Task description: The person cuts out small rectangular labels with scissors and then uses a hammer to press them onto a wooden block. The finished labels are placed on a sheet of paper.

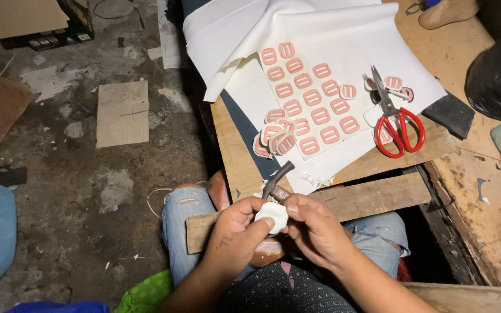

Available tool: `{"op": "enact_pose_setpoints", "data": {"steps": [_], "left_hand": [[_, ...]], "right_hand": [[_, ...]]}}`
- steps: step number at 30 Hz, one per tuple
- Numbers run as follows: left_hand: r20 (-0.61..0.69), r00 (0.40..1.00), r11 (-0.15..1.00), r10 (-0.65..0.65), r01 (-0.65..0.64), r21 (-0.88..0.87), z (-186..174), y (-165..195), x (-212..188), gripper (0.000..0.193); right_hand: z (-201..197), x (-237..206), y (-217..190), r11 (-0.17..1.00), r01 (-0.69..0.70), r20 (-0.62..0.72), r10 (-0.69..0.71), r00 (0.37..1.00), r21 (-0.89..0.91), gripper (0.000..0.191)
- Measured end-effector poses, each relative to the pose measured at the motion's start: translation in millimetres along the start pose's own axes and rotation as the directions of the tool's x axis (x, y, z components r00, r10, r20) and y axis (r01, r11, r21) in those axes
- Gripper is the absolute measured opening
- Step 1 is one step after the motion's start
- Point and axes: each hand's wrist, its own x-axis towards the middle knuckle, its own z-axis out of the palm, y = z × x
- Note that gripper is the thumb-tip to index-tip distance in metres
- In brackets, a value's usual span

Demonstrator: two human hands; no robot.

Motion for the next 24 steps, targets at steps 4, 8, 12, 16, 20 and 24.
{"op": "enact_pose_setpoints", "data": {"steps": [4, 8, 12, 16, 20, 24], "left_hand": [[-0.037, 0.998, 0.992, -0.059, 0.063, 0.107, -3.6, -0.5, -0.3, 0.020], [0.014, 0.998, 0.980, -0.067, 0.063, 0.190, -6.5, 3.3, -4.2, 0.021], [-0.017, 0.986, 0.956, -0.163, 0.163, 0.245, -6.4, 10.4, -6.8, 0.020], [0.010, 0.971, 0.956, -0.237, 0.232, 0.178, -6.6, 15.2, -15.7, 0.016], [-0.051, 0.945, 0.524, 0.323, -0.134, 0.841, -28.1, 26.0, -31.2, 0.014], [0.105, 0.743, -0.104, 0.661, -0.048, 0.993, -52.3, 28.9, -48.5, 0.021]], "right_hand": [[-0.6, -1.1, 4.1, 0.977, 0.012, -0.067, -0.027, 0.997, -0.213, 0.011], [-7.8, -1.2, 9.8, 0.992, -0.026, -0.069, 0.017, 0.997, -0.127, 0.013], [-14.3, 0.0, 16.0, 0.943, 0.014, -0.037, -0.028, 0.999, -0.332, 0.014], [-7.2, -0.4, 13.9, 0.895, 0.012, -0.011, -0.019, 1.000, -0.446, 0.017], [3.8, -10.4, -14.4, 0.554, 0.126, 0.067, -0.125, 0.990, -0.823, 0.026], [11.1, -26.9, -42.7, -0.263, 0.211, 0.283, -0.276, 0.918, -0.941, 0.053]]}}
